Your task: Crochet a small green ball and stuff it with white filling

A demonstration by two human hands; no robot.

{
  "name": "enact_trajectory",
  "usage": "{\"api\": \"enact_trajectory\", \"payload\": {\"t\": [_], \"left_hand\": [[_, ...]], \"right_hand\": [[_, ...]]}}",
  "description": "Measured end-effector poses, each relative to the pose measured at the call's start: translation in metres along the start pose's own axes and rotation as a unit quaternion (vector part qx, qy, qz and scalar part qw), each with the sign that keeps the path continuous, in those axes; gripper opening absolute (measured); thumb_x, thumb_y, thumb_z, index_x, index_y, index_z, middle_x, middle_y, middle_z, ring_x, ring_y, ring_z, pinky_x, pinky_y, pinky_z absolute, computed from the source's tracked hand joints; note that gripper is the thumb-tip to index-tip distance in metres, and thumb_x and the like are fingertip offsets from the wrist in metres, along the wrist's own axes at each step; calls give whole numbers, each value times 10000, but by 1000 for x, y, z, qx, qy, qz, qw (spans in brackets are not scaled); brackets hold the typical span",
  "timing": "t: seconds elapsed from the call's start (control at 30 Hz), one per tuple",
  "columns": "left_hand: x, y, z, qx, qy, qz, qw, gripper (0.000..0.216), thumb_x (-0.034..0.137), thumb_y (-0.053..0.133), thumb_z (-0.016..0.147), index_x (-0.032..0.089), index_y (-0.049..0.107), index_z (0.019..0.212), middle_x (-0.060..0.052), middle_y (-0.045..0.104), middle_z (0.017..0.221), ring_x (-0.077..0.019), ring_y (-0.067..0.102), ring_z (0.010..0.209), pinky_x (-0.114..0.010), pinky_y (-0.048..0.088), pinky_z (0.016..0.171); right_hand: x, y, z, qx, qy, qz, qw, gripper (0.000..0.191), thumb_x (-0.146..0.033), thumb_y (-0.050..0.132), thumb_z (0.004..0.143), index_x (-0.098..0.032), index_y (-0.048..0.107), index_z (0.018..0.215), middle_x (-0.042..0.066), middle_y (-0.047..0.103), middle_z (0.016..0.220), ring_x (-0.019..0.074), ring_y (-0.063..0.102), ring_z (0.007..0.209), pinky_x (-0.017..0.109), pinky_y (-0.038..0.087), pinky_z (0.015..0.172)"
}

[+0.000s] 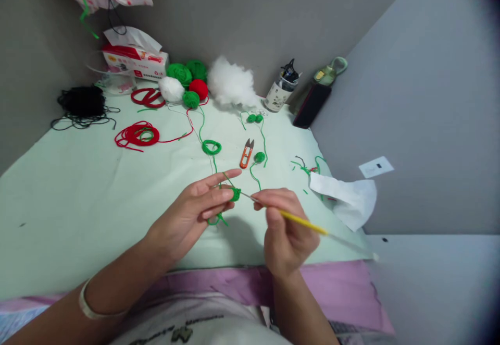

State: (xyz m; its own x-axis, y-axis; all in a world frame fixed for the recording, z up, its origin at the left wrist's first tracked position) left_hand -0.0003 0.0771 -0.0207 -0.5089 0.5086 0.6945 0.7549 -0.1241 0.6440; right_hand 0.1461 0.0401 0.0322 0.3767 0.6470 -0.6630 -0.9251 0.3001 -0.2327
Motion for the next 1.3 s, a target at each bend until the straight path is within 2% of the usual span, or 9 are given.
{"api": "enact_trajectory", "payload": {"t": [0.1, 0.23, 0.33, 0.5, 0.6, 0.73, 0.83, 1.03, 1.3], "left_hand": [[4, 0, 0, -2, 26, 26, 999, 495, 264, 874, 817, 216, 763, 1298, 75, 527, 643, -85, 351, 570, -257, 436, 720], [3, 6, -2, -15, 53, 54, 997, 445, 254, 865, 826, 261, 777, 1263, -1, 700, 870, -123, 524, 724, -252, 438, 721], [4, 4, -3, 13, 77, 70, 994, 436, 259, 875, 825, 284, 786, 1250, 9, 678, 883, -128, 544, 789, -234, 425, 718], [-4, 3, 2, 8, 27, 19, 999, 412, 295, 866, 825, 216, 806, 1225, 70, 492, 640, -86, 327, 569, -231, 399, 630], [-5, 2, 4, -3, 4, -19, 1000, 327, 270, 843, 839, 181, 835, 1154, 104, 362, 569, -76, 243, 537, -269, 488, 802], [4, 1, 0, 19, 58, 33, 998, 355, 234, 863, 809, 257, 838, 1162, 33, 605, 753, -95, 414, 632, -248, 442, 704], [6, 5, -3, 22, 78, 75, 994, 350, 263, 871, 811, 298, 842, 1158, 4, 674, 849, -121, 485, 701, -254, 412, 660], [8, 1, -4, 23, 85, 108, 990, 277, 311, 837, 852, 298, 854, 1128, -1, 655, 875, -122, 482, 688, -277, 422, 693], [11, -2, -5, 23, 92, 125, 988, 308, 275, 841, 843, 324, 846, 1147, -3, 646, 883, -157, 535, 830, -265, 438, 753]], "right_hand": [[15, 1, 7, 41, 115, 148, 982, 197, -252, 575, 1050, -250, 765, 1001, 40, 731, 854, 167, 661, 706, 333, 572, 619], [13, 11, 7, 22, 114, 158, 981, 174, -218, 617, 1028, -262, 785, 1023, 52, 782, 951, 188, 717, 848, 326, 596, 661], [7, 10, 0, 9, 70, 78, 994, 251, -138, 609, 1018, -291, 779, 1121, 43, 780, 989, 181, 725, 872, 331, 612, 700], [-9, 8, -5, -30, -59, -101, 993, 375, -79, 661, 968, -324, 770, 1229, 68, 770, 1121, 206, 737, 972, 366, 628, 793], [3, -2, 3, 18, 30, 11, 999, 274, -108, 628, 997, -287, 791, 1125, 42, 761, 957, 174, 714, 820, 335, 602, 704], [20, 4, 6, 36, 144, 171, 974, 162, -222, 636, 1018, -264, 792, 1001, 25, 740, 879, 149, 667, 717, 301, 562, 609], [21, 11, 5, 19, 148, 173, 974, 124, -261, 669, 1000, -249, 791, 980, 49, 780, 921, 181, 702, 798, 321, 584, 640], [32, 10, 3, 36, 217, 220, 951, 179, -339, 644, 1018, -207, 746, 954, 52, 790, 876, 145, 697, 657, 294, 600, 607], [22, 5, 5, 23, 197, 215, 956, 184, -277, 566, 1065, -216, 725, 996, 44, 799, 930, 145, 731, 716, 306, 620, 667]]}}
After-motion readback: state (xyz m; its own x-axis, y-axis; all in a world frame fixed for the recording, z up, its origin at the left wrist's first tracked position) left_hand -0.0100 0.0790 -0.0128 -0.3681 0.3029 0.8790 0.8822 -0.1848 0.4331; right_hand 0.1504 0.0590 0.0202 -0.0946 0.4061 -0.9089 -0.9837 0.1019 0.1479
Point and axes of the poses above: each hand's wrist, its own z-axis towards the middle knuckle, its own y-axis out of the palm, x = y × z, the point moved 7 cm from there along z, towards the middle knuckle
